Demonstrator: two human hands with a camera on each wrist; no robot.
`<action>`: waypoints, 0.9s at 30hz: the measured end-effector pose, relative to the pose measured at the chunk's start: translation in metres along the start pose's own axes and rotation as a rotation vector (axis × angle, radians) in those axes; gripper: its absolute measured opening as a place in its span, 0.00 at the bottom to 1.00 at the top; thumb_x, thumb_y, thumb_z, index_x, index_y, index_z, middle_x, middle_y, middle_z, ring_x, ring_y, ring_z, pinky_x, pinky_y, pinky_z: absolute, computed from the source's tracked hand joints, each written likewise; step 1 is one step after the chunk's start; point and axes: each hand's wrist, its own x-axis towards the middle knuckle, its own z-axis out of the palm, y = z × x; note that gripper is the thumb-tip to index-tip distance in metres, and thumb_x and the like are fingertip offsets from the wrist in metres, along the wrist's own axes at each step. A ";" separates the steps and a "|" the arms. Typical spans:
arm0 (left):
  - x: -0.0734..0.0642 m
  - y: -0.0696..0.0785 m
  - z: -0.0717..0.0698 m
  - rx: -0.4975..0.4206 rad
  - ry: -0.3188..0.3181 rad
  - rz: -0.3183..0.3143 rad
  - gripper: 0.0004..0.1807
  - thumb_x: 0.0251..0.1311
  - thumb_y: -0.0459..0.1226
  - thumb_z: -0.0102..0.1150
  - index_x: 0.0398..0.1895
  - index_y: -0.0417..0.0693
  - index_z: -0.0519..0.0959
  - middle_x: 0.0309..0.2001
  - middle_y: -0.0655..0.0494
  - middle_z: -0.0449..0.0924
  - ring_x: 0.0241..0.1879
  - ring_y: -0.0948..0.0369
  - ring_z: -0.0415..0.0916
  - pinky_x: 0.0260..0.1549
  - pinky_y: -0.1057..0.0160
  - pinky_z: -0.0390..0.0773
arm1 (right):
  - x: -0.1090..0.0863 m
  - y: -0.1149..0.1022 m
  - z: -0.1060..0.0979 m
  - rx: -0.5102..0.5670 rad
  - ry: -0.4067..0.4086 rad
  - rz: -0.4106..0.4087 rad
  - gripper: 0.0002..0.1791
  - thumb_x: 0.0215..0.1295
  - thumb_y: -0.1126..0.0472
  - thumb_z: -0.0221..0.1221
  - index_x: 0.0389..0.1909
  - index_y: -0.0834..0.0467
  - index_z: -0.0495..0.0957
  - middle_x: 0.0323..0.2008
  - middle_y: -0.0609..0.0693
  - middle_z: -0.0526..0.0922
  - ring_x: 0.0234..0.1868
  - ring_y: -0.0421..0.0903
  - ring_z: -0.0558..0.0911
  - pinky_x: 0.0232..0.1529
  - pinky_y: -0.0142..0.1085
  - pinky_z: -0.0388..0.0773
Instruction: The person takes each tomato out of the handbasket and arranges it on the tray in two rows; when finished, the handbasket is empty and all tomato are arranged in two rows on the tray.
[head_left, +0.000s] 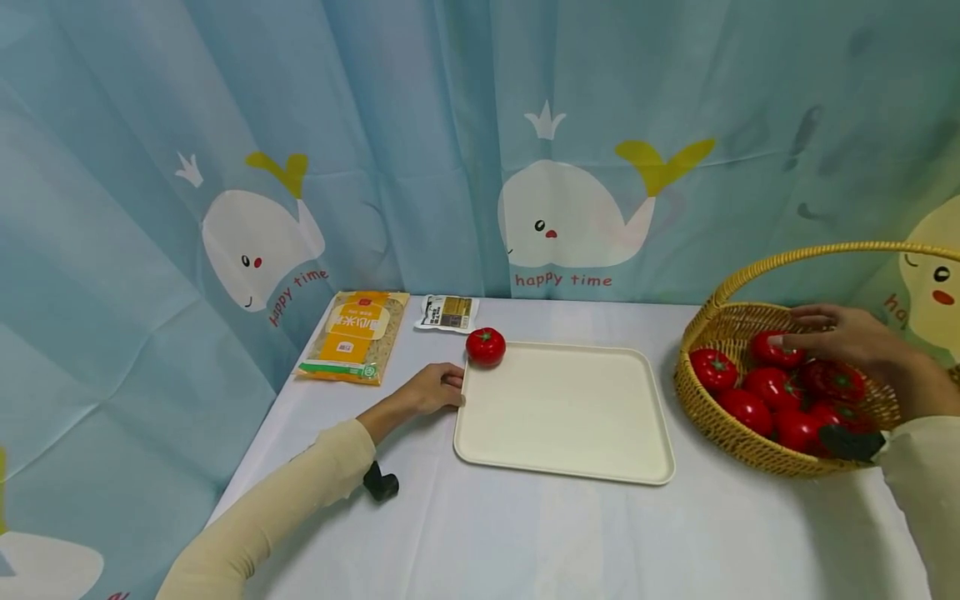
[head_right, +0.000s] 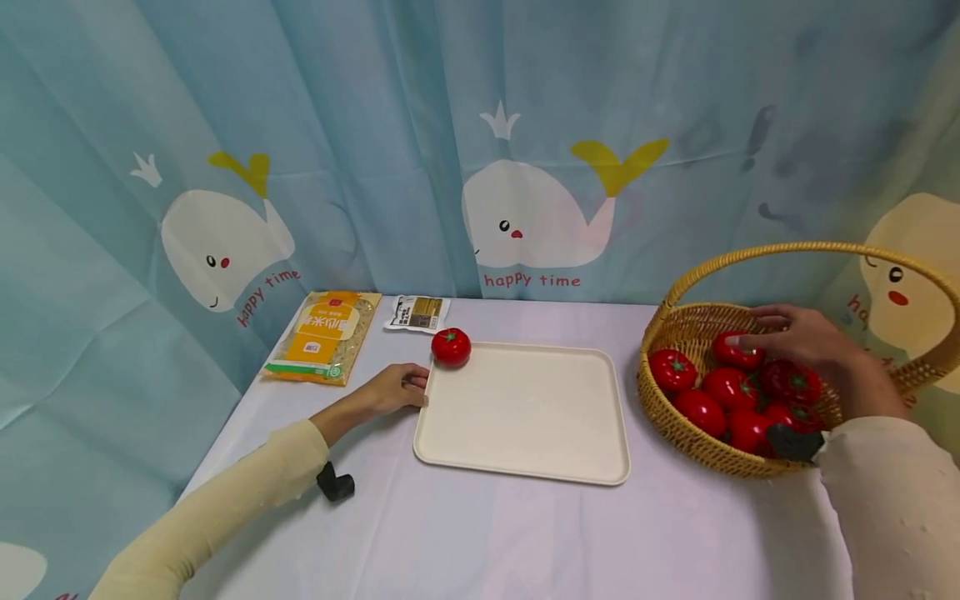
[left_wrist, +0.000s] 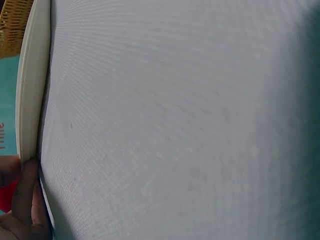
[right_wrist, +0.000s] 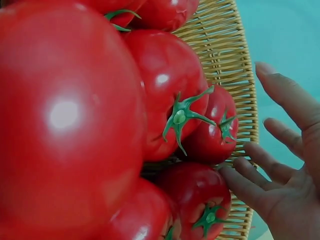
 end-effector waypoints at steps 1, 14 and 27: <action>0.000 0.000 0.000 0.002 0.001 -0.002 0.26 0.58 0.30 0.66 0.61 0.37 0.75 0.48 0.48 0.79 0.45 0.59 0.77 0.45 0.65 0.82 | 0.000 0.000 0.000 -0.003 -0.008 -0.003 0.53 0.70 0.40 0.57 0.74 0.75 0.44 0.69 0.82 0.50 0.63 0.82 0.58 0.55 0.72 0.67; 0.001 -0.001 0.001 0.018 0.003 -0.021 0.25 0.59 0.31 0.65 0.60 0.39 0.75 0.48 0.50 0.79 0.44 0.59 0.75 0.46 0.65 0.80 | 0.008 0.006 0.003 -0.090 -0.013 -0.058 0.46 0.69 0.42 0.60 0.70 0.74 0.56 0.64 0.82 0.62 0.61 0.80 0.66 0.49 0.64 0.76; 0.001 0.000 0.000 0.010 -0.002 -0.014 0.26 0.59 0.31 0.65 0.61 0.37 0.74 0.49 0.48 0.79 0.46 0.59 0.76 0.47 0.64 0.81 | 0.009 -0.001 0.005 -0.117 -0.011 -0.122 0.38 0.68 0.48 0.62 0.65 0.75 0.65 0.60 0.79 0.71 0.56 0.75 0.75 0.42 0.46 0.80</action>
